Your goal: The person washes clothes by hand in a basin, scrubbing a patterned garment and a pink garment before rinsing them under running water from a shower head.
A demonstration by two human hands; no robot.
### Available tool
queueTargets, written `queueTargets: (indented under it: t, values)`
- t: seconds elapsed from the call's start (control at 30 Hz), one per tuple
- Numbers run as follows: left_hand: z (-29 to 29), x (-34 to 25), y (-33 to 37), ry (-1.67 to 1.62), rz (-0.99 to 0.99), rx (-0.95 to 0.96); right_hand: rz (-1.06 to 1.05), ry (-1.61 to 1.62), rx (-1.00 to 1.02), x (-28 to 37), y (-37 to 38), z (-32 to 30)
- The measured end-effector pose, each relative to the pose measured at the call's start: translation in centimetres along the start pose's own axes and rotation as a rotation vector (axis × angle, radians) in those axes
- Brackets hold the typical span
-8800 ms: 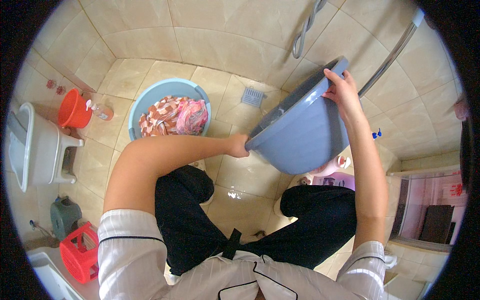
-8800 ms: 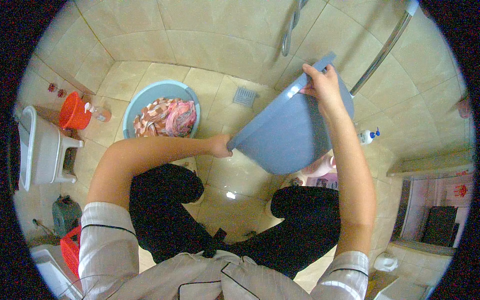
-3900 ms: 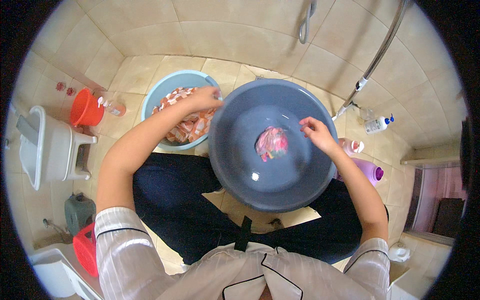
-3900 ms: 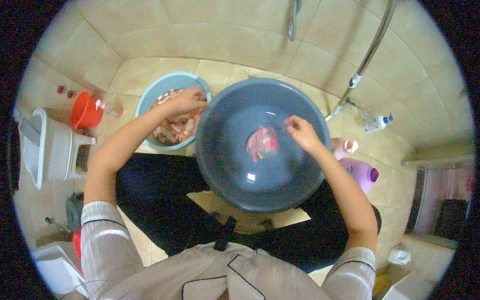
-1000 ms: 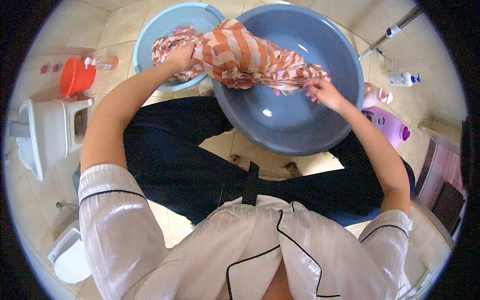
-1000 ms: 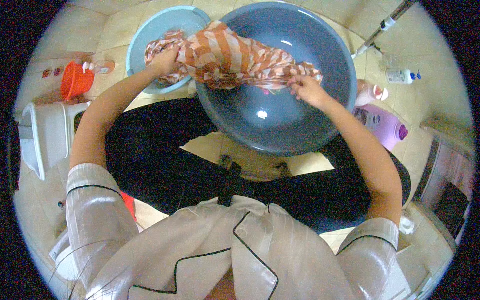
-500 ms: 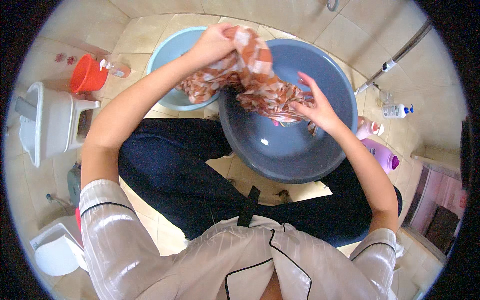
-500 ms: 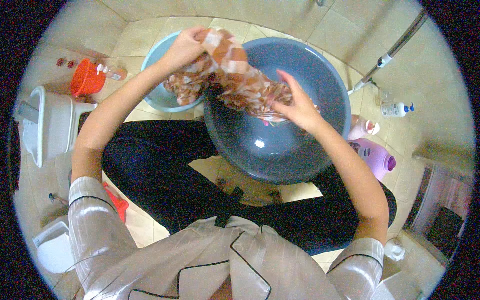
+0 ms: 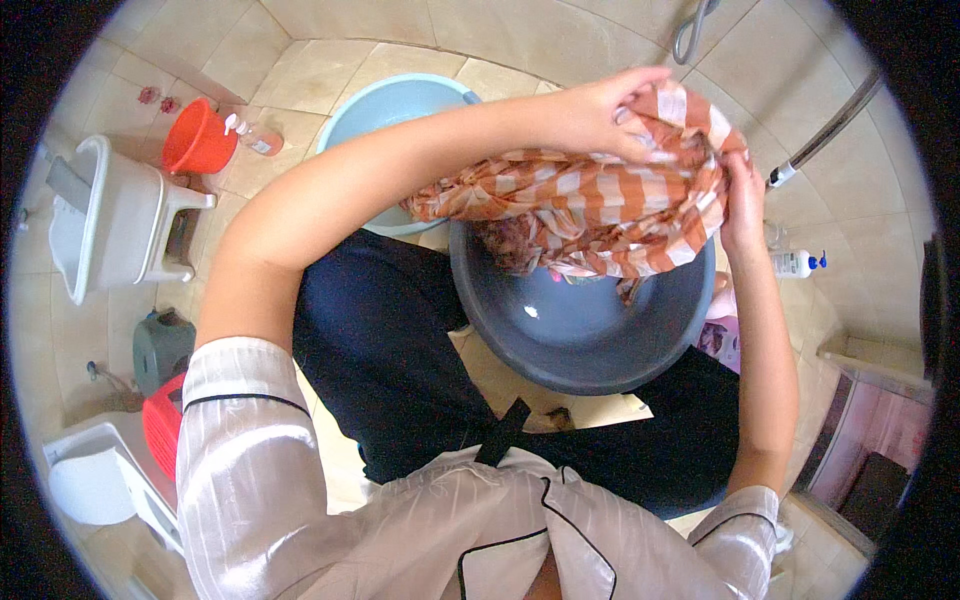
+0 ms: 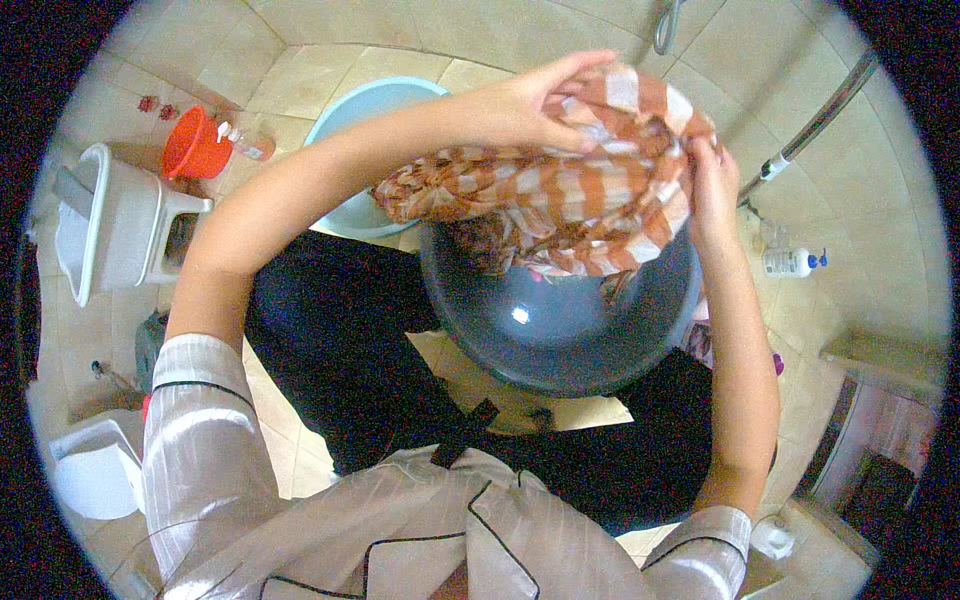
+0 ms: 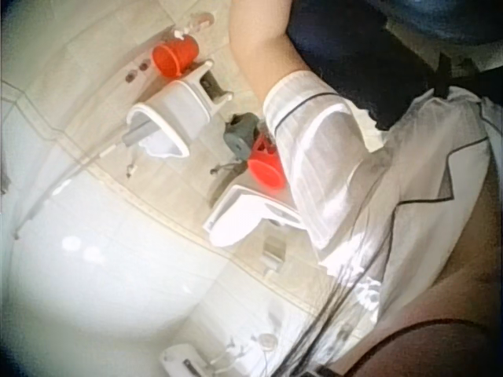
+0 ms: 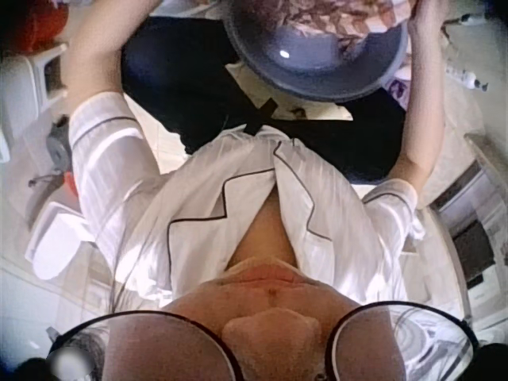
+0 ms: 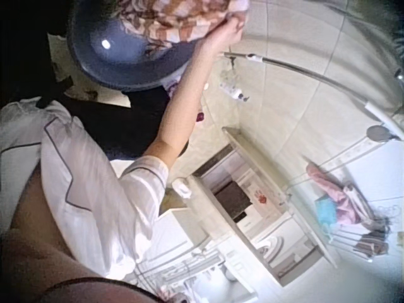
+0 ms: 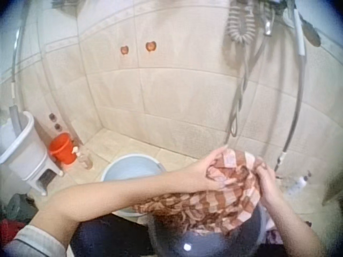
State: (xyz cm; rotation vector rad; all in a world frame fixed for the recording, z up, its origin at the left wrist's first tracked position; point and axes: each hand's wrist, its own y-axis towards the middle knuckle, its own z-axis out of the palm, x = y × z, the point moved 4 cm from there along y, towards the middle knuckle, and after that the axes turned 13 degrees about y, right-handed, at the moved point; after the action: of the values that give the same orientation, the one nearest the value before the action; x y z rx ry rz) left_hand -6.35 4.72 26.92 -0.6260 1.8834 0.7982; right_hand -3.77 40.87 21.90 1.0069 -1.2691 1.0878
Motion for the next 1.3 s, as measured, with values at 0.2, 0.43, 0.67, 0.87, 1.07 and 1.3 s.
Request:
queueTargets:
  t: [0.2,0.43,0.67,0.87,1.07,1.3]
  values:
    - [-11.0,21.4,-15.3,0.953,-0.589,0.104,0.559,-0.519,0.259,-15.4,-1.8,-6.7]
    - [-10.9,33.4,-24.4,1.013,-1.003,0.247,0.726,-0.553,0.434,-20.8,-6.6,-8.7]
    - [-10.2,36.6,-24.1,0.876,-1.083,0.220,0.626,-0.504,0.582,-19.8,-6.1,-4.6]
    - [-12.7,30.2,-22.5,0.509,-1.055,-0.037,0.486,-0.423,0.674,-15.4,-6.6,-0.1]
    - [-11.6,18.2,-17.5,-0.185,-0.865,-0.415,0.349,-0.289,0.837,-8.8,-9.8,7.9]
    - [-6.6,-2.1,-10.5,-0.381,-0.806,-0.386,0.323,-0.243,0.854,-6.0,-14.4,15.6]
